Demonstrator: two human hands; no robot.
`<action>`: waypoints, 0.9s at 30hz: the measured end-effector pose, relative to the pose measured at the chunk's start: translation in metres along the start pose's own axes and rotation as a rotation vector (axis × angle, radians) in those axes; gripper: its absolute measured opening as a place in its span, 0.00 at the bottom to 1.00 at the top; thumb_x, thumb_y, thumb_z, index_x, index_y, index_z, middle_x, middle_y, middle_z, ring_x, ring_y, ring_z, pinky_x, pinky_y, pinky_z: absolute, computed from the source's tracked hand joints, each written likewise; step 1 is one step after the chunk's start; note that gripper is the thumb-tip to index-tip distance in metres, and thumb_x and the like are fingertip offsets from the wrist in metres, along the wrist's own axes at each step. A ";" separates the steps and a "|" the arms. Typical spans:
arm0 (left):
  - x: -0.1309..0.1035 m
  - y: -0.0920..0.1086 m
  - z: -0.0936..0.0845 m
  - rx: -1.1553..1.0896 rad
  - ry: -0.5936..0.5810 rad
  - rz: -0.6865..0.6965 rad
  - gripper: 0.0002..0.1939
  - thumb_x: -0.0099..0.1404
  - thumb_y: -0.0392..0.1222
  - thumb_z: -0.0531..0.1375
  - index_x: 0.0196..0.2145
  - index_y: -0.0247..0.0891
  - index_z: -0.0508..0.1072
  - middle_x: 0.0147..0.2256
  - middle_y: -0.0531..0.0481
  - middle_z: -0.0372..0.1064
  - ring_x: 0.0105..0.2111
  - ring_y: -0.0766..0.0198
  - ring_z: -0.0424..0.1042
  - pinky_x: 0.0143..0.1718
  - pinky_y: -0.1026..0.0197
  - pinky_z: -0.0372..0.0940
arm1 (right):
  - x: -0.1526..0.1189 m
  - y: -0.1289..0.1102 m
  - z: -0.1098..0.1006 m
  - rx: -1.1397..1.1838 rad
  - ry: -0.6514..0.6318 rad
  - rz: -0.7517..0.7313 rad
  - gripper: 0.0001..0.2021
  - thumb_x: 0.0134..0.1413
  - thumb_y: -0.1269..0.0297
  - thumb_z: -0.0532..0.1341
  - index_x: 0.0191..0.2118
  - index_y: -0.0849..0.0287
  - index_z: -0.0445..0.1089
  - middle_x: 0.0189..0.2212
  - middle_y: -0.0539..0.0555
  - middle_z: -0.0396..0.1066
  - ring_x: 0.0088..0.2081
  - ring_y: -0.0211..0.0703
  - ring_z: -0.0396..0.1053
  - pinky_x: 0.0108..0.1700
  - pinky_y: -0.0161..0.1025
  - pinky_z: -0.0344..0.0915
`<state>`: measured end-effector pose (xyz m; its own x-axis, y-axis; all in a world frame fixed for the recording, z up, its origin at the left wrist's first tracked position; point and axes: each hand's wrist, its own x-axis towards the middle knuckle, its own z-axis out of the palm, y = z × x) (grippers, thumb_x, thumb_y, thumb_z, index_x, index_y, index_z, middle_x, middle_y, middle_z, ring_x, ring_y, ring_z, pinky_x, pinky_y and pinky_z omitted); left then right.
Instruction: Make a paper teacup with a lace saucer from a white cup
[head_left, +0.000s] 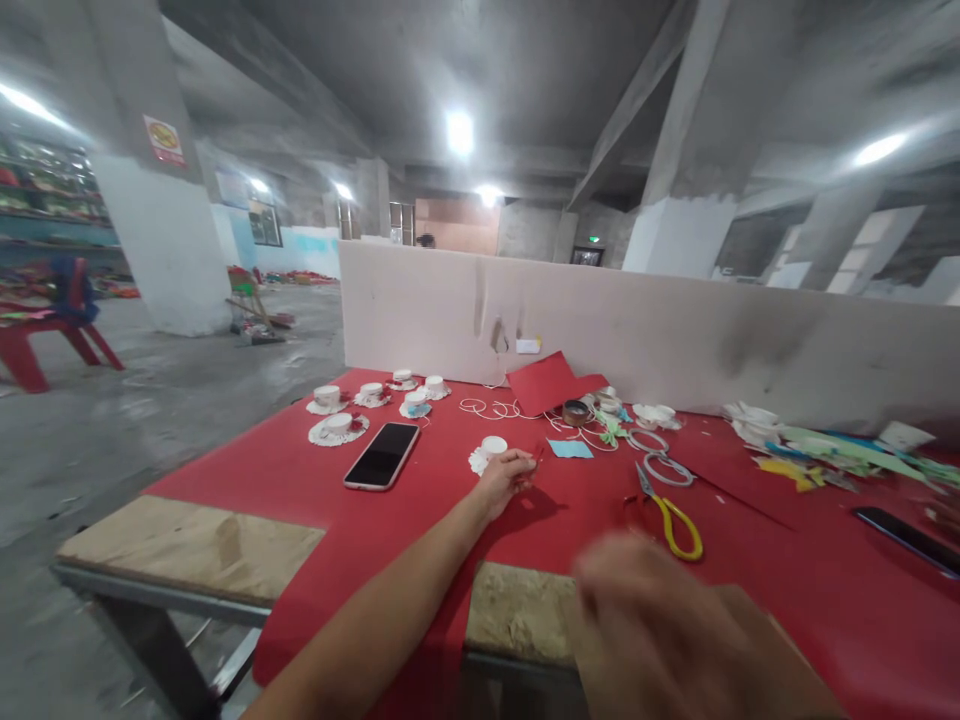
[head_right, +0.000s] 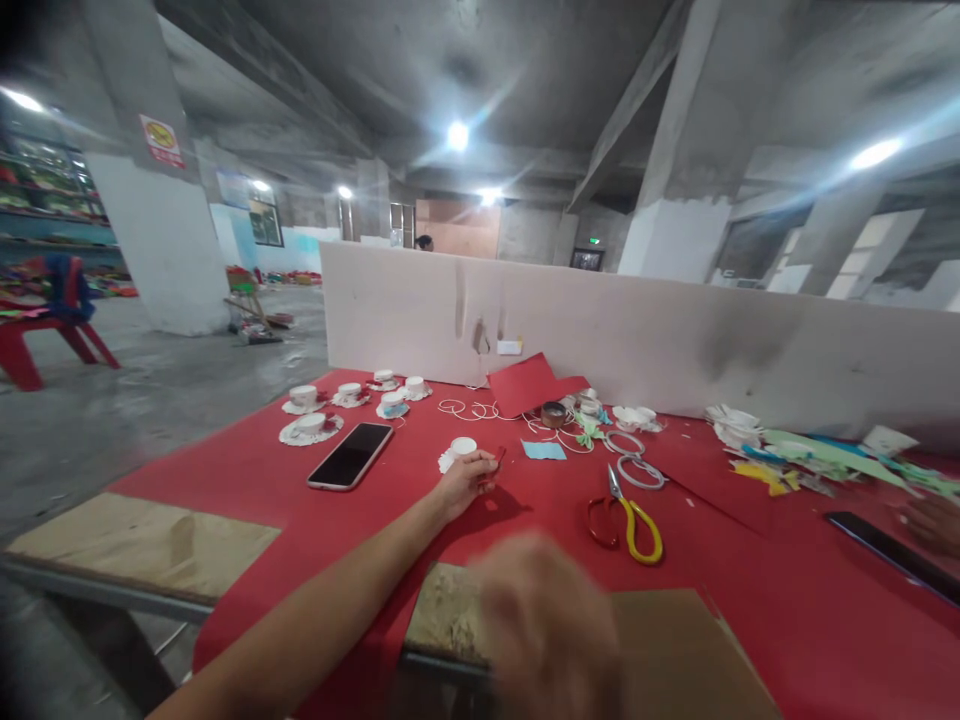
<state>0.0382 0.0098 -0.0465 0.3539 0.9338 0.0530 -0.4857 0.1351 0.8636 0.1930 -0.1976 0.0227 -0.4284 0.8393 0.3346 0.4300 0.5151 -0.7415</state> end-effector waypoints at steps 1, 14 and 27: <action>-0.001 0.001 0.001 0.007 -0.003 0.013 0.10 0.44 0.38 0.65 0.25 0.34 0.69 0.21 0.55 0.64 0.22 0.72 0.63 0.23 0.69 0.59 | 0.026 0.013 -0.005 -0.007 0.073 0.016 0.15 0.57 0.60 0.53 0.49 0.40 0.63 0.38 0.54 0.69 0.38 0.52 0.68 0.33 0.50 0.67; 0.000 -0.005 0.002 0.113 -0.027 0.044 0.09 0.46 0.41 0.63 0.22 0.34 0.67 0.18 0.56 0.61 0.18 0.73 0.58 0.21 0.68 0.54 | 0.140 0.119 0.011 0.109 0.417 0.083 0.14 0.51 0.53 0.56 0.25 0.59 0.65 0.12 0.45 0.58 0.15 0.33 0.56 0.18 0.31 0.53; 0.003 -0.004 -0.001 0.127 0.002 -0.034 0.08 0.42 0.38 0.65 0.21 0.32 0.69 0.19 0.55 0.60 0.20 0.73 0.58 0.19 0.69 0.51 | 0.132 0.144 0.018 0.862 0.270 0.215 0.16 0.44 0.52 0.64 0.33 0.60 0.68 0.21 0.46 0.65 0.15 0.28 0.57 0.14 0.27 0.50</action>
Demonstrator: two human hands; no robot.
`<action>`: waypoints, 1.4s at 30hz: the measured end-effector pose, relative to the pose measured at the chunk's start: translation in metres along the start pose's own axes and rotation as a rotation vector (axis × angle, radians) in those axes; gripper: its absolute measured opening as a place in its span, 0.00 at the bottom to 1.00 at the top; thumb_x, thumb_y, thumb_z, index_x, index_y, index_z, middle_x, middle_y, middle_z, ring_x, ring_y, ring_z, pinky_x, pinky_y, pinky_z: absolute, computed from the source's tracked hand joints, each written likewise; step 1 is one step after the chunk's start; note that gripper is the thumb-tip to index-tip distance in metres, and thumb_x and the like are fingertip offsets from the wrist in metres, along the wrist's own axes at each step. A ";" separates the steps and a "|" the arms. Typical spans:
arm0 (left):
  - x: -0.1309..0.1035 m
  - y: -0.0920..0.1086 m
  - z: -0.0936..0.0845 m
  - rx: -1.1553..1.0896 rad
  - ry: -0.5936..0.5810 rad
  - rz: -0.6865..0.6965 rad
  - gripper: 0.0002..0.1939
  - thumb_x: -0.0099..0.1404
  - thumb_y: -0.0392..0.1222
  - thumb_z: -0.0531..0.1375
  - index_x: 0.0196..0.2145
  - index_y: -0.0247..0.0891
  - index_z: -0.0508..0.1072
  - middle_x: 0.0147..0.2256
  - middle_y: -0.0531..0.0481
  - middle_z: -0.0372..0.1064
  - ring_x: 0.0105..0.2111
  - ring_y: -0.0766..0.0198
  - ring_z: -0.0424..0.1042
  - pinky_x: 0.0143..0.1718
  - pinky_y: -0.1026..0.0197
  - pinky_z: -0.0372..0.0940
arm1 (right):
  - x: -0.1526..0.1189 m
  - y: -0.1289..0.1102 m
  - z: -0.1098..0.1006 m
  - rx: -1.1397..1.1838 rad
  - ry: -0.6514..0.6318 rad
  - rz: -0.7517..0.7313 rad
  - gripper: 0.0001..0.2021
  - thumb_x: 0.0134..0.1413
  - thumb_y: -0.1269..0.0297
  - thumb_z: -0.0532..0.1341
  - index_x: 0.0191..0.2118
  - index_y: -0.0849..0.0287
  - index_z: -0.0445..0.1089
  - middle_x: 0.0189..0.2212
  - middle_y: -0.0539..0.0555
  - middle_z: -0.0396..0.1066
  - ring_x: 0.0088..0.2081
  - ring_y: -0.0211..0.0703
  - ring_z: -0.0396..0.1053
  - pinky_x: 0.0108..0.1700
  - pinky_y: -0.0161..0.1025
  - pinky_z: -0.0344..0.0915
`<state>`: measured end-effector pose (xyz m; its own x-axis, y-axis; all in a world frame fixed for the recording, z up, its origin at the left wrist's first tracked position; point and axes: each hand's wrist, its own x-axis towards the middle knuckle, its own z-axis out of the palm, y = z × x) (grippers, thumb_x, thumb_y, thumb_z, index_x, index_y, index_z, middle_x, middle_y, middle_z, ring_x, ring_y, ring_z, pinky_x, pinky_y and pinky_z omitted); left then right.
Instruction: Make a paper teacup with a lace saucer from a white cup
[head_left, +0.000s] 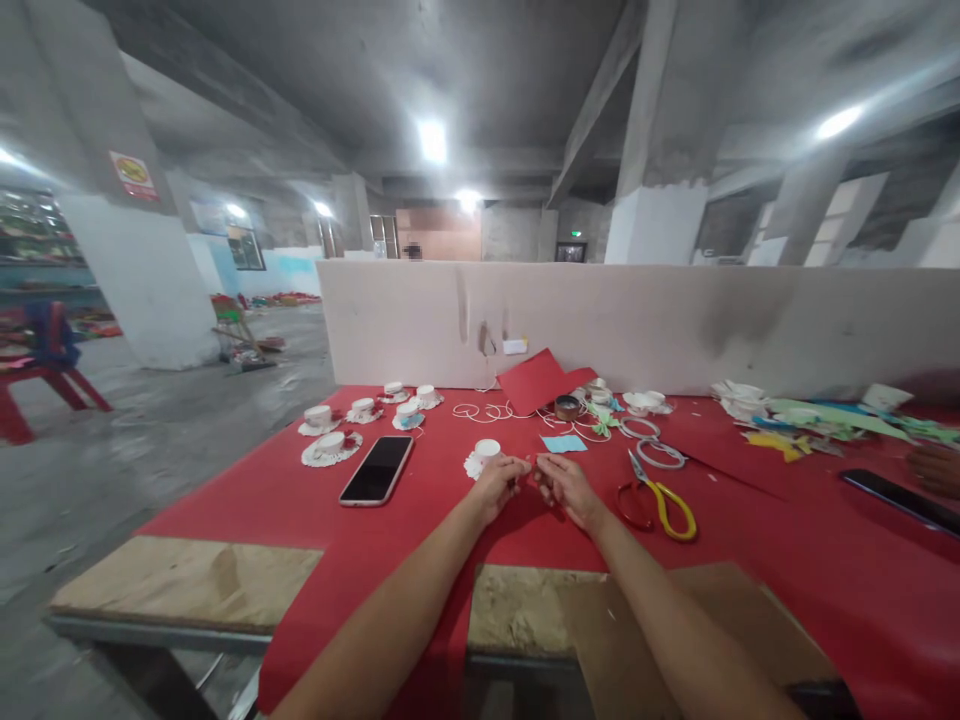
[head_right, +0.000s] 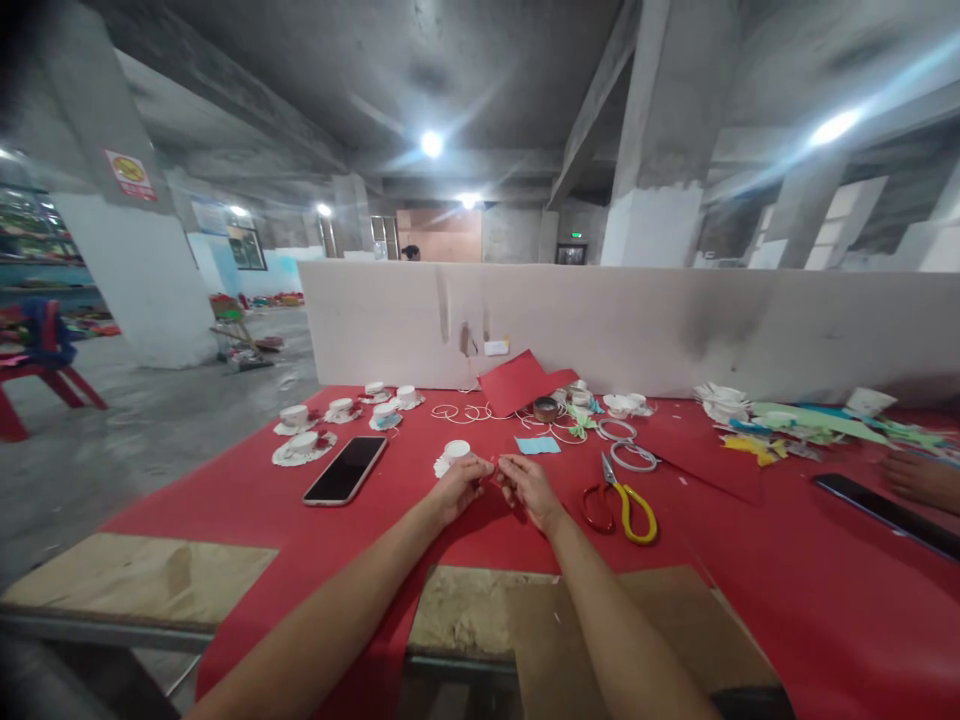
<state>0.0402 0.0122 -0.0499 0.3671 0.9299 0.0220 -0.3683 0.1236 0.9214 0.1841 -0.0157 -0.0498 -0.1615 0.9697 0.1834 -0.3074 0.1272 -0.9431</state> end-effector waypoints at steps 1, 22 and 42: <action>-0.002 0.001 0.000 0.009 -0.006 -0.004 0.08 0.42 0.37 0.64 0.21 0.32 0.69 0.19 0.55 0.60 0.20 0.73 0.58 0.19 0.69 0.51 | 0.000 0.000 0.000 0.020 -0.001 0.007 0.15 0.44 0.52 0.64 0.32 0.60 0.68 0.21 0.46 0.65 0.15 0.28 0.57 0.14 0.27 0.50; 0.004 -0.007 0.008 -0.065 0.094 0.055 0.08 0.42 0.38 0.63 0.22 0.34 0.68 0.20 0.55 0.62 0.20 0.72 0.60 0.24 0.67 0.59 | -0.001 -0.001 -0.008 -0.038 0.096 0.006 0.18 0.41 0.52 0.64 0.36 0.59 0.67 0.23 0.46 0.64 0.16 0.29 0.57 0.16 0.28 0.51; 0.007 -0.015 0.013 -0.059 0.135 0.103 0.04 0.41 0.33 0.62 0.19 0.33 0.68 0.17 0.54 0.62 0.18 0.72 0.58 0.20 0.68 0.52 | -0.001 0.003 -0.002 -0.190 0.152 -0.077 0.16 0.40 0.54 0.66 0.31 0.62 0.72 0.15 0.48 0.67 0.16 0.35 0.62 0.18 0.32 0.56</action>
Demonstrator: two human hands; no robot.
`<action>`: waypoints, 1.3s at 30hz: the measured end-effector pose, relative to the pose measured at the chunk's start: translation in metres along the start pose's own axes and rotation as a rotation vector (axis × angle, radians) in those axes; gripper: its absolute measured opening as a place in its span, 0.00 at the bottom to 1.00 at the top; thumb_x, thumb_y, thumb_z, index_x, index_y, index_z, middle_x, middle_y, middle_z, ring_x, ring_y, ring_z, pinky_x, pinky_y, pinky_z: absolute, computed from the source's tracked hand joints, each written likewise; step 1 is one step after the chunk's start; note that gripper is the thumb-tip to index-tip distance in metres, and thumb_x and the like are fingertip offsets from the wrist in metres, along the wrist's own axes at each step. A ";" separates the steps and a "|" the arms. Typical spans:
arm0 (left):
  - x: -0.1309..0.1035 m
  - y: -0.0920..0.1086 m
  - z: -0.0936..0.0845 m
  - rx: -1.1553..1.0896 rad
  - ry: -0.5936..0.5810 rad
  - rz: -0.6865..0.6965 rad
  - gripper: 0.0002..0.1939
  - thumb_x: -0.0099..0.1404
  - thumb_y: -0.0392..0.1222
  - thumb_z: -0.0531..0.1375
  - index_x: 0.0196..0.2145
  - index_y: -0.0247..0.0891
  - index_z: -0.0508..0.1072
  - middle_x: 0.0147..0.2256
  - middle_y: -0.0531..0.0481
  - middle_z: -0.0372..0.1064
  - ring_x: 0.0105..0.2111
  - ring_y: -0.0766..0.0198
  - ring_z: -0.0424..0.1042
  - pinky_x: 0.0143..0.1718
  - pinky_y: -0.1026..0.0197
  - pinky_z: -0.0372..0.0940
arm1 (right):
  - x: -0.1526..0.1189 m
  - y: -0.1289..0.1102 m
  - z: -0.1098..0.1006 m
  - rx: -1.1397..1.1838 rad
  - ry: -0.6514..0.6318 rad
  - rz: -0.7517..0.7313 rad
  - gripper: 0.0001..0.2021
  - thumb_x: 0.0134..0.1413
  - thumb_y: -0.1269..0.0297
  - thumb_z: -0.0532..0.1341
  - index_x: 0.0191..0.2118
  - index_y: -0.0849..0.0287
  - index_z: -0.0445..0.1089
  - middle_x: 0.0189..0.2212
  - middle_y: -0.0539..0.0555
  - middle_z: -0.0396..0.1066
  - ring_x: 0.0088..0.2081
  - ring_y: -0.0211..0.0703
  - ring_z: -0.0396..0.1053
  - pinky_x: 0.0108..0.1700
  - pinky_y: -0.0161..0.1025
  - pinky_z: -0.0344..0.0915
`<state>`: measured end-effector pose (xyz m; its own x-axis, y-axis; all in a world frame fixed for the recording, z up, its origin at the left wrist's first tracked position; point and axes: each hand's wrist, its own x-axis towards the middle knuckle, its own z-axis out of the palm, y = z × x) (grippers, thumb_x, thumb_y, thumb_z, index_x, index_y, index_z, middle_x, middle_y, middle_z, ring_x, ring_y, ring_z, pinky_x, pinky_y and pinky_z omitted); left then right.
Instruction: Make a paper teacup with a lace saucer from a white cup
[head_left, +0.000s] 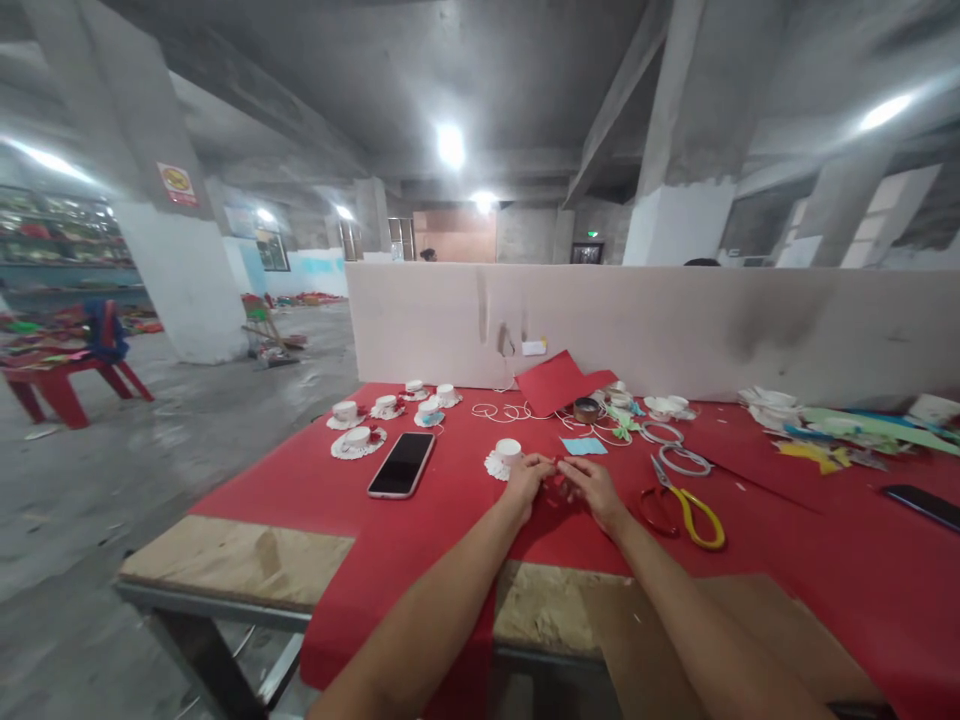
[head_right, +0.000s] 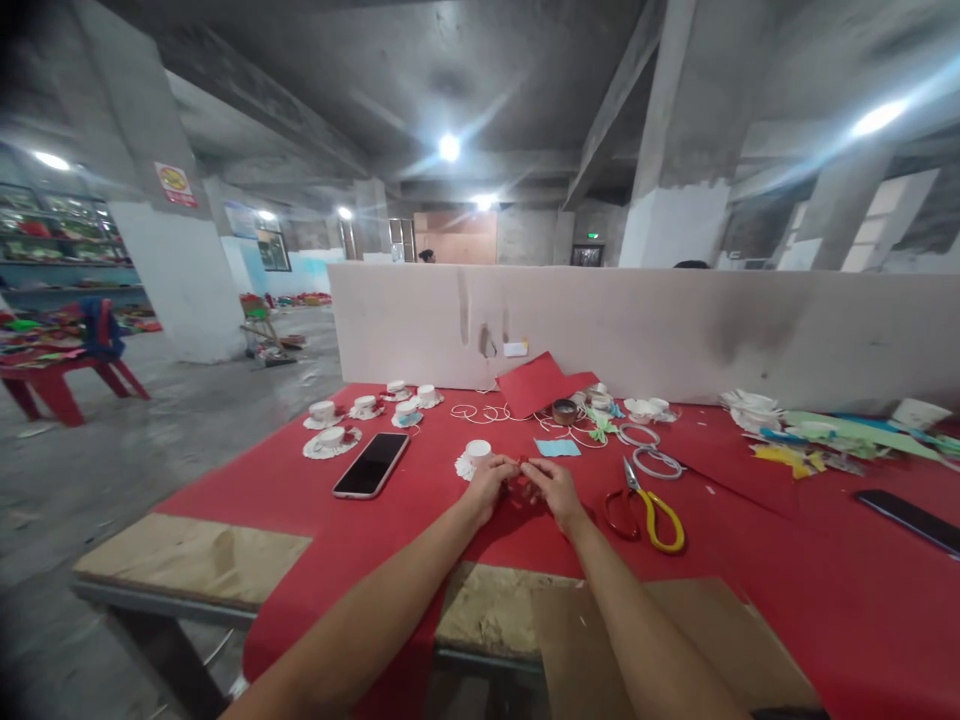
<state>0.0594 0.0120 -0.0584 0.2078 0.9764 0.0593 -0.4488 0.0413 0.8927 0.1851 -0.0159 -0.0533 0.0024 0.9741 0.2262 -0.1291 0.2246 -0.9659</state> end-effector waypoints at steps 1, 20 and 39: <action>0.000 0.001 0.000 -0.034 -0.010 -0.020 0.05 0.41 0.33 0.62 0.19 0.33 0.68 0.17 0.54 0.62 0.18 0.72 0.58 0.20 0.68 0.52 | 0.000 -0.001 0.000 0.053 0.012 0.021 0.16 0.40 0.53 0.66 0.31 0.61 0.72 0.17 0.49 0.68 0.17 0.35 0.63 0.18 0.32 0.56; -0.014 0.012 -0.001 -0.177 -0.320 -0.285 0.10 0.44 0.33 0.63 0.22 0.34 0.63 0.14 0.59 0.51 0.14 0.77 0.47 0.16 0.69 0.41 | -0.002 -0.010 -0.004 0.294 -0.132 0.069 0.16 0.39 0.54 0.67 0.32 0.62 0.71 0.14 0.44 0.59 0.15 0.29 0.53 0.16 0.29 0.47; -0.018 0.016 -0.002 -0.264 -0.397 -0.266 0.11 0.45 0.36 0.64 0.22 0.33 0.62 0.17 0.57 0.52 0.16 0.77 0.47 0.16 0.70 0.44 | -0.006 -0.017 -0.004 0.326 -0.194 0.084 0.11 0.41 0.61 0.64 0.31 0.60 0.67 0.15 0.44 0.62 0.15 0.30 0.56 0.17 0.30 0.51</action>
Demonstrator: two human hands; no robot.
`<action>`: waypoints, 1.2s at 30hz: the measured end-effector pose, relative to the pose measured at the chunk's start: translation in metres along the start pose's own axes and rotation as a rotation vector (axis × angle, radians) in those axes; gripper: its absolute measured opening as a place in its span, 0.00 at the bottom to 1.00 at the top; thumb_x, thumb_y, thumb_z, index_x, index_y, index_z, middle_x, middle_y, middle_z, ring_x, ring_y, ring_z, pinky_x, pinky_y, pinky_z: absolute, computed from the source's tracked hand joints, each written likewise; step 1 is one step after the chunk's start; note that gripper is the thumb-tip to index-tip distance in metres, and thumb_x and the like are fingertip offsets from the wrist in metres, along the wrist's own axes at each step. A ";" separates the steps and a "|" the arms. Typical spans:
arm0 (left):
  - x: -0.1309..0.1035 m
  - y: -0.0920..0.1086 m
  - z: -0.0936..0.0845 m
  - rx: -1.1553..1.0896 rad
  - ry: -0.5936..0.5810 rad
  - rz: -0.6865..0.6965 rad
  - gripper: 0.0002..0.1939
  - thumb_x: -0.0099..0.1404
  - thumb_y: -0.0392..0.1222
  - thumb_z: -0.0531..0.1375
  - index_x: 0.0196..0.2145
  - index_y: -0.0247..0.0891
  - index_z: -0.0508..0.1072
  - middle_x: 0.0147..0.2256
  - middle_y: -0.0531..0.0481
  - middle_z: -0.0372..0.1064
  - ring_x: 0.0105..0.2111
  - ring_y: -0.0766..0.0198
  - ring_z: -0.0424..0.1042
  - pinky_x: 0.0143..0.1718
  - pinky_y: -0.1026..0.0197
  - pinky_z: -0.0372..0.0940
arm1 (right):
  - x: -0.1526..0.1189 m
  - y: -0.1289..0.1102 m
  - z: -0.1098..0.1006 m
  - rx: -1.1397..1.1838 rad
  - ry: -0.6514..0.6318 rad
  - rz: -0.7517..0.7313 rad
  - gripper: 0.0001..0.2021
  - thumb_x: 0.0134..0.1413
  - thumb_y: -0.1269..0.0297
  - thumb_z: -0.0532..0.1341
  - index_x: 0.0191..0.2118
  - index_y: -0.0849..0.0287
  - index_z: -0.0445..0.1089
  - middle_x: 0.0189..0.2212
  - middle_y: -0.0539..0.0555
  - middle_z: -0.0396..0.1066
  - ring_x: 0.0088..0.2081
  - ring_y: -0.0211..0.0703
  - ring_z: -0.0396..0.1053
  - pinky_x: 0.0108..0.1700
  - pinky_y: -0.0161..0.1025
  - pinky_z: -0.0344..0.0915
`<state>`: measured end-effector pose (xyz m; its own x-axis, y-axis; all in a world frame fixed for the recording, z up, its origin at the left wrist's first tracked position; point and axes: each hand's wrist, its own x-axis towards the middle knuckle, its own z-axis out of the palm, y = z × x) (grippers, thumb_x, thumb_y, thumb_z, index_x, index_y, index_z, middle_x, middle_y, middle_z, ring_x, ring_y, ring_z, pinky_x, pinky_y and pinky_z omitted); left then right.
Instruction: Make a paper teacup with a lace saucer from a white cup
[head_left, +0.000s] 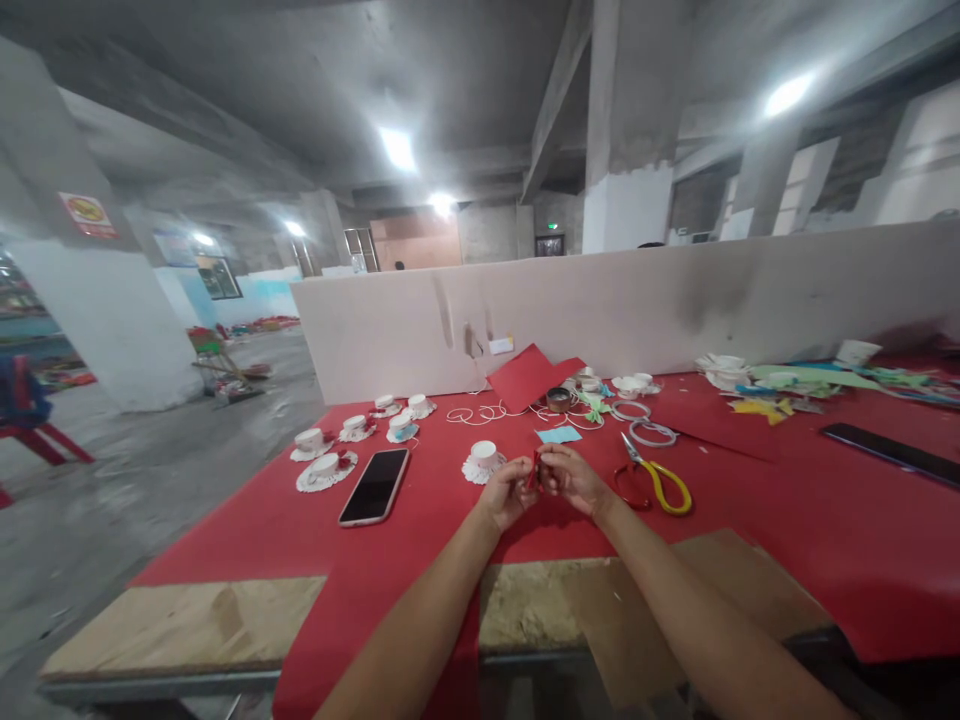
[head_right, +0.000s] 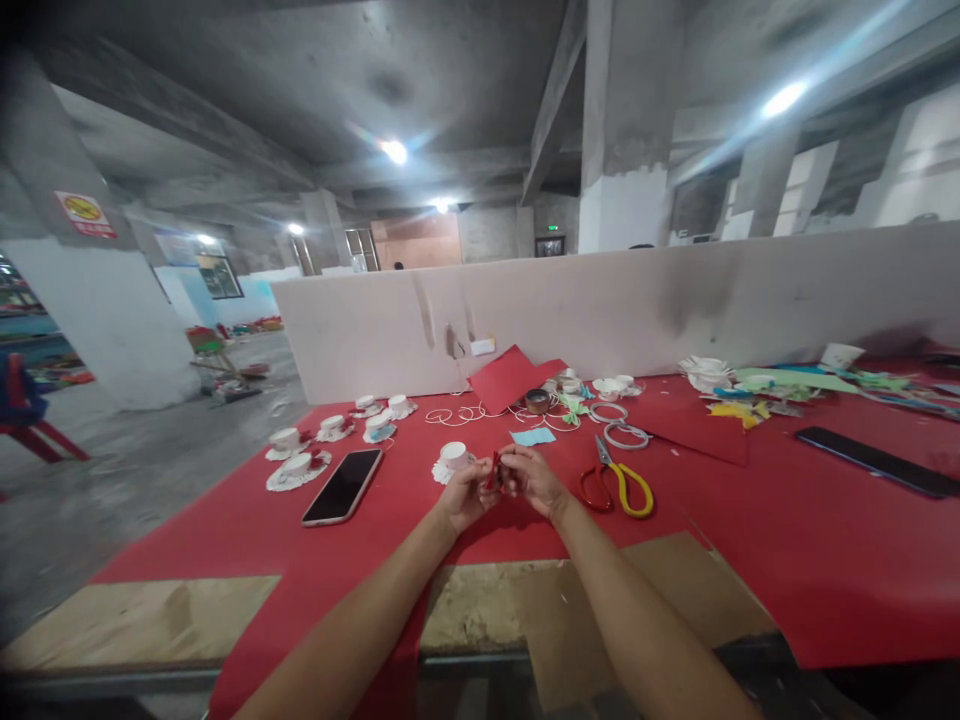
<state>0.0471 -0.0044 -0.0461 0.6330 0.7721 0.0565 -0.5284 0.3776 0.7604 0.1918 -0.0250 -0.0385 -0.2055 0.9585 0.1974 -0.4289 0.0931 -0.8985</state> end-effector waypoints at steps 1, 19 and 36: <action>0.000 0.000 -0.001 0.000 -0.002 0.000 0.11 0.45 0.36 0.64 0.22 0.33 0.63 0.17 0.56 0.52 0.16 0.77 0.47 0.16 0.70 0.44 | 0.000 0.000 0.000 -0.010 -0.009 0.003 0.11 0.41 0.61 0.64 0.31 0.59 0.67 0.15 0.44 0.62 0.15 0.31 0.56 0.17 0.30 0.52; 0.002 0.000 -0.002 -0.022 0.019 -0.047 0.09 0.47 0.35 0.62 0.25 0.33 0.64 0.17 0.57 0.53 0.14 0.77 0.47 0.16 0.70 0.42 | 0.002 0.002 -0.001 -0.238 -0.001 -0.153 0.09 0.45 0.59 0.62 0.30 0.58 0.65 0.15 0.43 0.62 0.13 0.29 0.55 0.16 0.29 0.50; 0.007 -0.001 -0.003 0.764 0.155 0.171 0.12 0.52 0.47 0.57 0.22 0.35 0.64 0.12 0.59 0.53 0.13 0.74 0.50 0.16 0.68 0.44 | 0.004 -0.005 -0.010 -0.553 0.023 -0.210 0.12 0.46 0.55 0.61 0.25 0.59 0.63 0.15 0.42 0.58 0.16 0.31 0.54 0.18 0.31 0.52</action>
<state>0.0505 0.0015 -0.0484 0.4625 0.8713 0.1639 -0.0414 -0.1635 0.9857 0.2020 -0.0187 -0.0370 -0.1439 0.9094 0.3903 0.0653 0.4023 -0.9132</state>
